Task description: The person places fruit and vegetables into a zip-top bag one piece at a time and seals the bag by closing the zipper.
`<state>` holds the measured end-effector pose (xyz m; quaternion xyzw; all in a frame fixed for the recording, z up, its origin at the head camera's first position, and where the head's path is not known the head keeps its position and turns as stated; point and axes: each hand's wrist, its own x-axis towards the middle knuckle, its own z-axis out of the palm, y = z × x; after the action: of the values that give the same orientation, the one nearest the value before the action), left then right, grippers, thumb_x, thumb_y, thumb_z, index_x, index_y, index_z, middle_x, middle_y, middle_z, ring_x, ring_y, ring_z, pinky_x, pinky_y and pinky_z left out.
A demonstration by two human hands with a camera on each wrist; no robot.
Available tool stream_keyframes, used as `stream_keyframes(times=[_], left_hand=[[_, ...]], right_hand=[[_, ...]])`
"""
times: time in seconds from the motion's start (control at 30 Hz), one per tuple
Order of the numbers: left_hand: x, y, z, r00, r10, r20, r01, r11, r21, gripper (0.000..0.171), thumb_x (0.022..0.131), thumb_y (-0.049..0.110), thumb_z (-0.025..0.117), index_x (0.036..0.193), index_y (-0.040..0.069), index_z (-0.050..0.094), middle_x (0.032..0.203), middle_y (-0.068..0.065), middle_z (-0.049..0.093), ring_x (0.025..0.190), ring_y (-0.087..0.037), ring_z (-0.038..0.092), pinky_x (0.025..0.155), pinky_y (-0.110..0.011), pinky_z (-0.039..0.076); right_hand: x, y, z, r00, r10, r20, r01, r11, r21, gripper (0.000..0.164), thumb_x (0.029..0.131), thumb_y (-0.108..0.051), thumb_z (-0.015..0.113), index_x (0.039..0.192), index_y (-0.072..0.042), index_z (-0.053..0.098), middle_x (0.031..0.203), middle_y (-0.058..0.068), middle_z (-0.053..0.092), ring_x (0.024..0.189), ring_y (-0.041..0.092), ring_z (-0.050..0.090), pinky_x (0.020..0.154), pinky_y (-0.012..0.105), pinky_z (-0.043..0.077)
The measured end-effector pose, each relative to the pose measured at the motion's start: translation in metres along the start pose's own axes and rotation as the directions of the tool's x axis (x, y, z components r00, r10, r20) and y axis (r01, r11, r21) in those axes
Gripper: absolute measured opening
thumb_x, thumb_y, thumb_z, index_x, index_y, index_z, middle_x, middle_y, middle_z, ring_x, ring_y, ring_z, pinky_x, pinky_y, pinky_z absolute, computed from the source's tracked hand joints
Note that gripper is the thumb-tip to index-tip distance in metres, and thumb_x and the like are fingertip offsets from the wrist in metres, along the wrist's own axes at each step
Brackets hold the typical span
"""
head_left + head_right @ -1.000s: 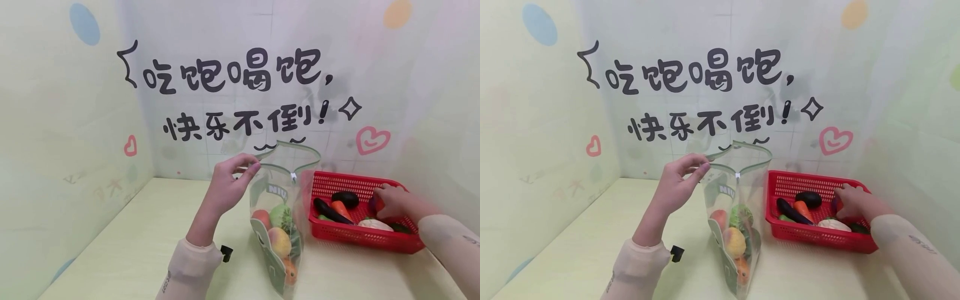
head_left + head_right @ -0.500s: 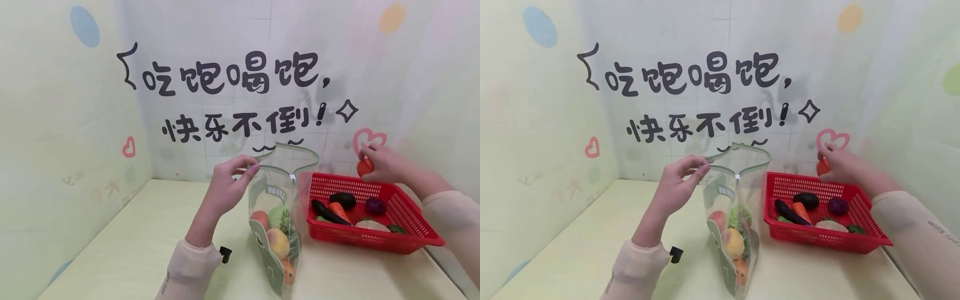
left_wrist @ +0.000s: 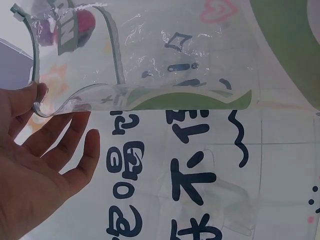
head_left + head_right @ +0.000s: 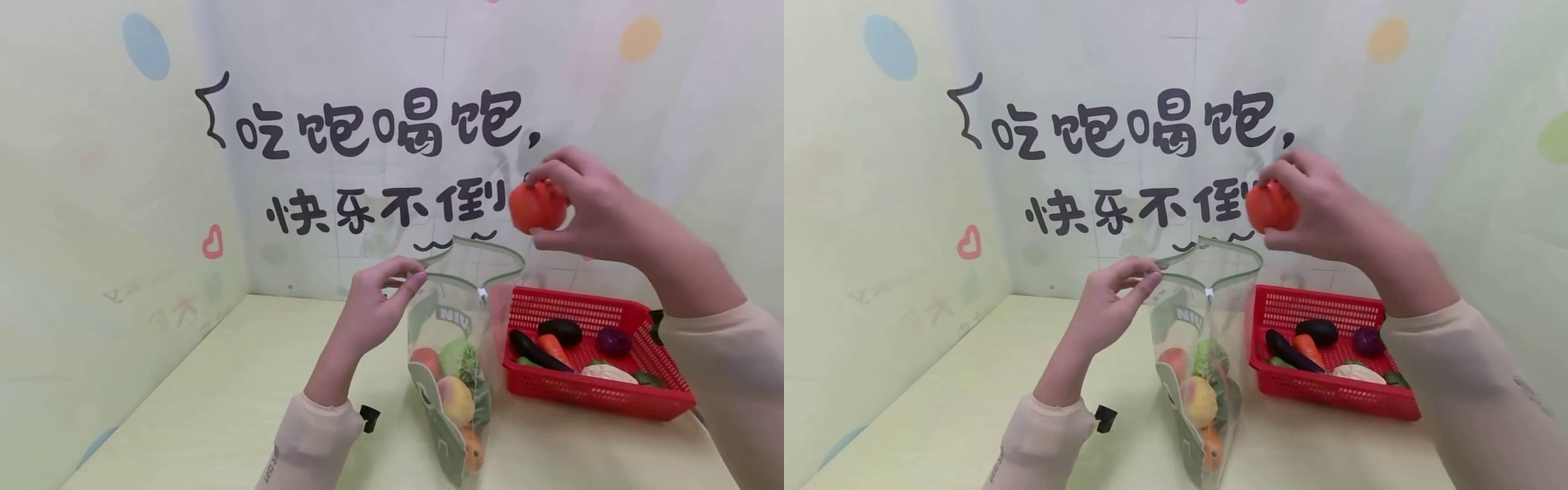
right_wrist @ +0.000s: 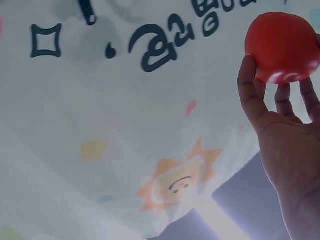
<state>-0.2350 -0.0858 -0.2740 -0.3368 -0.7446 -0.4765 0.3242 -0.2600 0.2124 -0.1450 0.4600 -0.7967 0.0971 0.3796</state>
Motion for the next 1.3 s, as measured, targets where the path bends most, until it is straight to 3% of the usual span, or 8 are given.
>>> stream_keyframes(times=[0.13, 0.23, 0.43, 0.5, 0.6, 0.93, 1.2, 1.3], left_hand=[[0.001, 0.001, 0.001, 1.000, 0.018, 0.005, -0.018, 1.000, 0.001, 0.011, 0.095, 0.020, 0.062, 0.097, 0.011, 0.069, 0.094, 0.002, 0.069, 0.090, -0.007, 0.061, 0.081, -0.030, 0.055], [0.002, 0.003, 0.003, 1.000, 0.027, 0.013, -0.028, 1.000, 0.007, 0.010, 0.095, 0.020, 0.063, 0.098, 0.012, 0.068, 0.094, 0.003, 0.069, 0.090, -0.007, 0.061, 0.081, -0.029, 0.055], [-0.001, 0.006, 0.005, 0.998, 0.054, 0.027, -0.055, 0.998, 0.036, 0.010, 0.095, 0.021, 0.063, 0.097, 0.013, 0.069, 0.095, 0.006, 0.068, 0.092, -0.007, 0.060, 0.081, -0.030, 0.055], [-0.001, 0.006, 0.006, 0.997, 0.068, 0.034, -0.069, 0.997, 0.041, 0.011, 0.095, 0.021, 0.063, 0.097, 0.013, 0.069, 0.095, 0.006, 0.068, 0.093, -0.007, 0.060, 0.082, -0.031, 0.055], [0.001, 0.006, 0.007, 0.995, 0.092, 0.044, -0.094, 0.994, 0.047, 0.012, 0.095, 0.022, 0.063, 0.097, 0.013, 0.069, 0.094, 0.007, 0.068, 0.092, -0.005, 0.060, 0.082, -0.033, 0.055], [0.001, 0.005, 0.008, 0.994, 0.080, 0.074, -0.084, 0.994, 0.066, 0.009, 0.095, 0.023, 0.063, 0.096, 0.016, 0.069, 0.093, 0.009, 0.067, 0.090, -0.004, 0.060, 0.081, -0.035, 0.055], [0.002, 0.005, 0.005, 0.993, 0.104, 0.050, -0.108, 0.991, 0.077, 0.009, 0.094, 0.020, 0.065, 0.098, 0.013, 0.069, 0.094, 0.007, 0.068, 0.091, -0.004, 0.061, 0.081, -0.037, 0.055], [0.002, 0.005, 0.003, 0.992, 0.116, 0.042, -0.119, 0.989, 0.083, 0.007, 0.093, 0.017, 0.065, 0.097, 0.013, 0.069, 0.092, 0.007, 0.069, 0.089, -0.004, 0.061, 0.081, -0.039, 0.055]], right_hand=[[0.018, -0.025, 0.005, 0.994, -0.032, 0.103, 0.020, 0.993, 0.112, 0.057, 0.062, -0.007, 0.085, 0.112, -0.010, 0.058, 0.114, 0.004, 0.050, 0.094, 0.014, 0.051, 0.067, 0.032, 0.054], [0.025, -0.032, 0.019, 0.968, -0.052, 0.244, -0.014, 0.965, 0.262, 0.055, 0.066, -0.009, 0.084, 0.114, -0.016, 0.057, 0.112, -0.004, 0.051, 0.095, 0.010, 0.053, 0.069, 0.028, 0.057], [0.028, -0.026, 0.046, 0.836, -0.053, 0.546, -0.233, 0.867, 0.441, 0.046, 0.076, -0.009, 0.076, 0.115, -0.018, 0.054, 0.109, -0.005, 0.057, 0.101, 0.018, 0.054, 0.073, 0.028, 0.058], [0.028, -0.023, 0.049, 0.788, -0.035, 0.614, -0.283, 0.865, 0.413, 0.045, 0.077, -0.011, 0.076, 0.117, -0.019, 0.055, 0.113, -0.004, 0.057, 0.105, 0.019, 0.053, 0.075, 0.028, 0.058], [0.028, -0.019, 0.050, 0.754, -0.027, 0.657, -0.296, 0.878, 0.376, 0.047, 0.078, -0.015, 0.077, 0.120, -0.020, 0.056, 0.121, -0.002, 0.055, 0.113, 0.022, 0.048, 0.077, 0.029, 0.057], [0.029, -0.013, 0.042, 0.747, 0.009, 0.665, -0.311, 0.889, 0.337, 0.055, 0.077, -0.028, 0.081, 0.125, -0.020, 0.057, 0.127, -0.002, 0.050, 0.118, 0.024, 0.046, 0.080, 0.030, 0.057], [0.019, 0.018, 0.034, 0.876, 0.130, 0.464, -0.270, 0.931, 0.247, 0.036, 0.084, -0.029, 0.075, 0.115, -0.018, 0.061, 0.109, -0.004, 0.060, 0.100, 0.014, 0.052, 0.079, 0.033, 0.056], [0.006, 0.038, 0.034, 0.859, 0.234, 0.455, -0.350, 0.918, 0.189, 0.031, 0.087, -0.027, 0.072, 0.114, -0.017, 0.060, 0.105, -0.002, 0.060, 0.096, 0.014, 0.053, 0.081, 0.036, 0.055]])
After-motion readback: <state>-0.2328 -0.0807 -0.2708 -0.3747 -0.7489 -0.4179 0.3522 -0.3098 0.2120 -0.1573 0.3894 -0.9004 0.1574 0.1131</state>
